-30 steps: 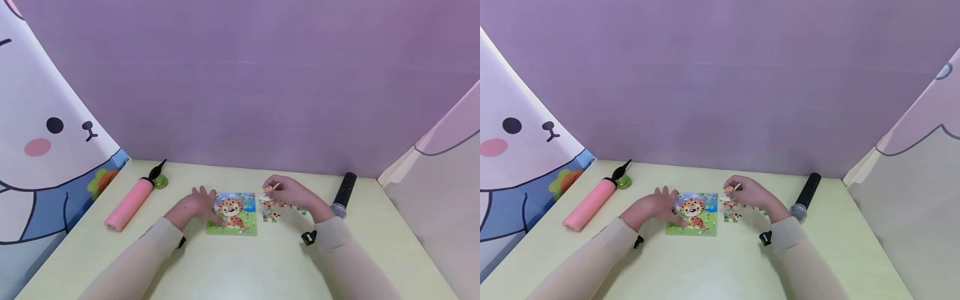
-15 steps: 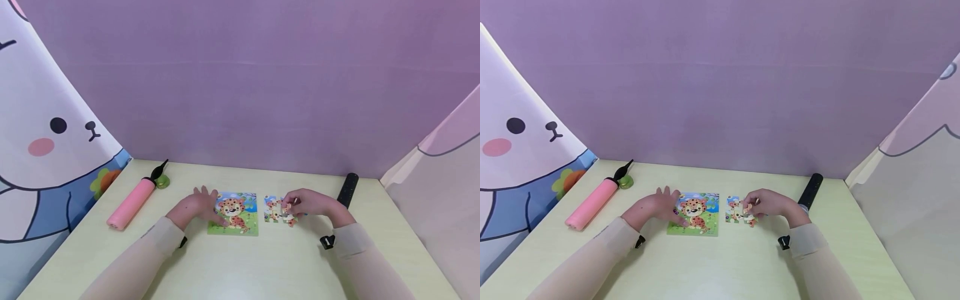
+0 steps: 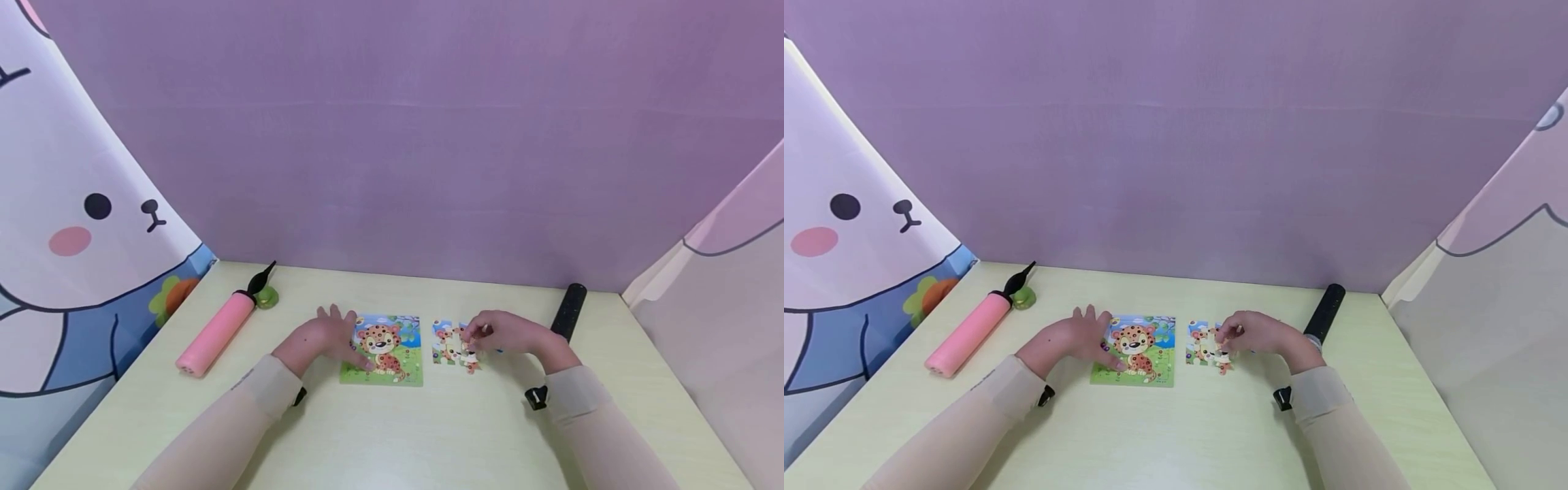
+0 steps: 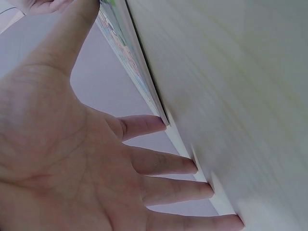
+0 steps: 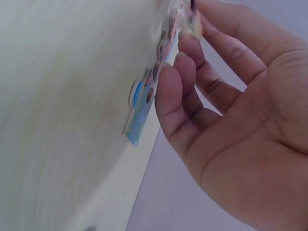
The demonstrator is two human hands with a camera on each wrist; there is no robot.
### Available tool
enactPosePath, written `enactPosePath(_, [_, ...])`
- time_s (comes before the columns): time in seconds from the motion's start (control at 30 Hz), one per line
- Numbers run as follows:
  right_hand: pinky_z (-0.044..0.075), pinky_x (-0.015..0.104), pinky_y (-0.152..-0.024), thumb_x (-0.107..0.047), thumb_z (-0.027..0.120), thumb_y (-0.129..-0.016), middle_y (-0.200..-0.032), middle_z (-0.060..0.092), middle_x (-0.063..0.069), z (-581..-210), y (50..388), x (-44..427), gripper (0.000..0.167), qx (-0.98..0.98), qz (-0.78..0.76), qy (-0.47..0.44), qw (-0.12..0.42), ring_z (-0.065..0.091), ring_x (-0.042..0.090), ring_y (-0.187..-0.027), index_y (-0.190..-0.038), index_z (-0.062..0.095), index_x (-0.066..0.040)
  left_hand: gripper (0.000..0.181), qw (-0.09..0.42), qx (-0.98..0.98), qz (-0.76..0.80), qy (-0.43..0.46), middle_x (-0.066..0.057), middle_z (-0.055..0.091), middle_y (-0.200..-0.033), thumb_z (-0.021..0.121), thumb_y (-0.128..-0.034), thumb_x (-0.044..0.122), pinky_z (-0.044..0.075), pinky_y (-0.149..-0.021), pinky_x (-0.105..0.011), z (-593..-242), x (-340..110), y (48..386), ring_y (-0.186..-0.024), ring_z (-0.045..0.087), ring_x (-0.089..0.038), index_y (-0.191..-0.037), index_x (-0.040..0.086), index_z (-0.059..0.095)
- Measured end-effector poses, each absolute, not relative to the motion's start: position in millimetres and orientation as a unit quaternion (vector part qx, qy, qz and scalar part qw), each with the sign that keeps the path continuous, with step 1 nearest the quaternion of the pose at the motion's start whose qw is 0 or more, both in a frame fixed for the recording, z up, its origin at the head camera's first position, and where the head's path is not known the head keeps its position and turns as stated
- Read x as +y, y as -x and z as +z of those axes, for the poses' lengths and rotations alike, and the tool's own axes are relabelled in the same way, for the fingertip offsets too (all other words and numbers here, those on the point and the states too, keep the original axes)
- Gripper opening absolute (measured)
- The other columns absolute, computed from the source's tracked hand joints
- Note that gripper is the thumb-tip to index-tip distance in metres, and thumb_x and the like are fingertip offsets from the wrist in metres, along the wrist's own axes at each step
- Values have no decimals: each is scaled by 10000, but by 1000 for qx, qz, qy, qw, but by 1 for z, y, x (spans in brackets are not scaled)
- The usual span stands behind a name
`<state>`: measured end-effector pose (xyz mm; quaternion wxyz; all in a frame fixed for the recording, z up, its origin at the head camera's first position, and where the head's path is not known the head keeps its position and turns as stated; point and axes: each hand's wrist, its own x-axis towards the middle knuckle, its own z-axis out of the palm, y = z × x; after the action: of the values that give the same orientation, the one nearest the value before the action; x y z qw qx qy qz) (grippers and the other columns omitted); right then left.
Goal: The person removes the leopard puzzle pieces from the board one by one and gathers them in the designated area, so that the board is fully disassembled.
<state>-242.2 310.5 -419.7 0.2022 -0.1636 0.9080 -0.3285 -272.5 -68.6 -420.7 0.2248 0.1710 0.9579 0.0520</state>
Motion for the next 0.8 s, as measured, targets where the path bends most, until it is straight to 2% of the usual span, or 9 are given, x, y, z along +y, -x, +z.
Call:
enactPosePath(0.27, [510,325,-741,-211,671,-1062,-1180,681,56,-416,244,309,177,919,-319,146,181,561,194,-903,-1207,736,-133,1262,226,957,65,-171,-417,129,-1719,798,-816,741,346,-1209,-780,-419,-69,270,-1586,116,-667,-1669,-11,250])
enactPosePath(0.47, [525,336,-718,-271,639,-1083,-1109,702,47,-409,244,294,221,916,-333,153,165,595,215,-858,-1243,715,-137,1236,227,956,65,-174,-399,148,-1726,809,-838,692,342,-1218,-773,-413,-64,266,-1593,141,-648,-1669,-36,256])
enactPosePath(0.57, [577,395,-731,-264,624,-1092,-1117,704,96,-405,245,280,247,907,-349,171,163,640,289,-848,-1263,700,-103,1224,225,956,72,-176,-381,134,-1737,809,-855,664,330,-1236,-758,-408,-61,262,-1604,136,-629,-1679,-31,228])
enactPosePath(0.67, [625,463,-797,-251,610,-1097,-1125,712,118,-402,246,263,282,896,-367,183,171,680,348,-900,-1305,673,-72,1182,216,955,79,-188,-363,118,-1748,764,-901,660,329,-1252,-734,-404,-58,261,-1614,122,-614,-1690,-17,202])
enactPosePath(0.8, [630,499,-822,-258,606,-1094,-1126,693,97,-401,250,240,341,891,-373,190,179,701,342,-919,-1367,637,-56,1136,204,956,80,-195,-354,128,-1752,700,-937,689,349,-1257,-709,-400,-53,258,-1622,120,-601,-1690,-10,215])
